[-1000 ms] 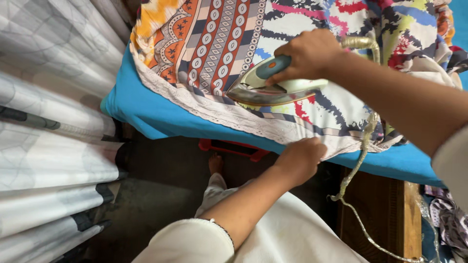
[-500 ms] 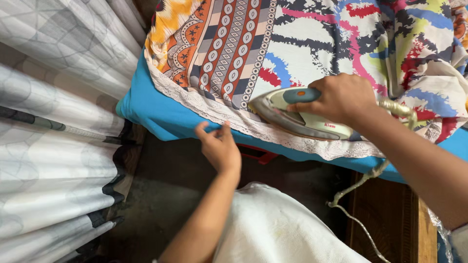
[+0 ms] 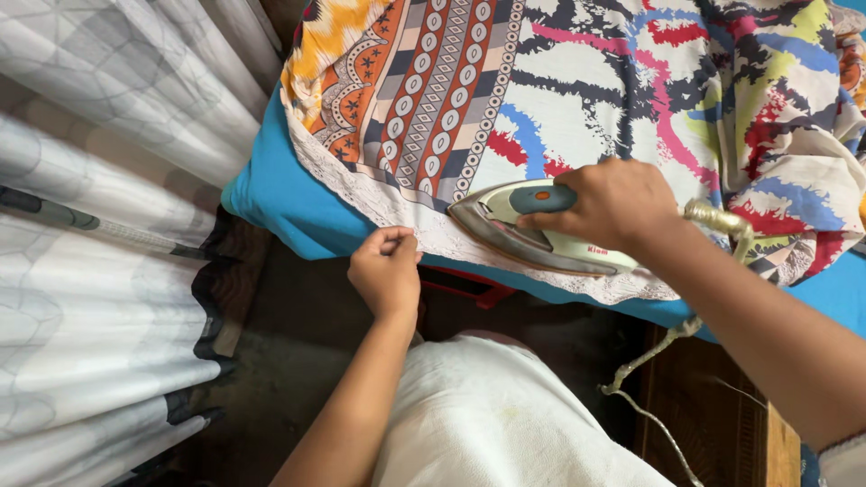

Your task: The person irons a large, colorful patterned cloth on a blue ironing board. They repeatedly smooth the fabric with their hands, reposition it, and use an electric iron to press different sections until the cloth is flat.

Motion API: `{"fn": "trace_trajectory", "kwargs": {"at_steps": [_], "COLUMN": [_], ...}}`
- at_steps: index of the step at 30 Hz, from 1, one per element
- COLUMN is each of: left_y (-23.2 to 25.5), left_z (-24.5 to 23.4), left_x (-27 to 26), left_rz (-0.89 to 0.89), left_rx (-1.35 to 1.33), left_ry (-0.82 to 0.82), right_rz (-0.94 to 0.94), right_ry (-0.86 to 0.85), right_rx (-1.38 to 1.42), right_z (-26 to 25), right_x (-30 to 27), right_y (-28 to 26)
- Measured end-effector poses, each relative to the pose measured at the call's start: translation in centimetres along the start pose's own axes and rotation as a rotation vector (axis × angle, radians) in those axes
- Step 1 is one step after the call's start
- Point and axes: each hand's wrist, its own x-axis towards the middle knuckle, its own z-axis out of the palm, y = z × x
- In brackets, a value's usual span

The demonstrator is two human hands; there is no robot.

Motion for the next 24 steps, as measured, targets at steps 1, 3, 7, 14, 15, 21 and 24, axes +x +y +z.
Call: {"fn": "trace_trajectory", "kwargs": {"at_steps": [1,3,7,14,15,21,24], "left_y": [-0.2,-0.7,-1.6,-2.7,-3.2,-3.6,-1.5], "left_z": [-0.3,-0.6,-1.2,-1.1,-1.2,-2.2,-2.7], "left_x": [0.2,0.5,1.4,0.3,0.0,1.4,3.2], "left_rz": [-0.026,-0.079,0.029,0.244,0.228,0.159,0.220], "left_rx": [-0.036,-0.106,-0.114,0.170,0.174,-0.078,-0.022], "left_ry": [-0.040,-0.119,-0.222,-0.035,-0.001,0.171,0.347], "right_rz": [-0.001,-0.005,-0.018,0.018,0.001,-0.119,-0.159], "right_ry": [0.002,-0.023,-0.045,-0.034,-0.021,0.073,0.054], "right_rx": [-0.006,0.004,0.046,0.167,0.172,0.223,0.226], "right_z": [-0.1,-0.4,-0.8,-1.9,-1.9,-1.5,-1.6], "right_x": [-0.1,-0.2,-0.1,-0.1,0.1,1.8,2.1], "right_y": [-0.4,-1.0,-3.2,-8.3,-8.8,-10.2,-9.7]}}
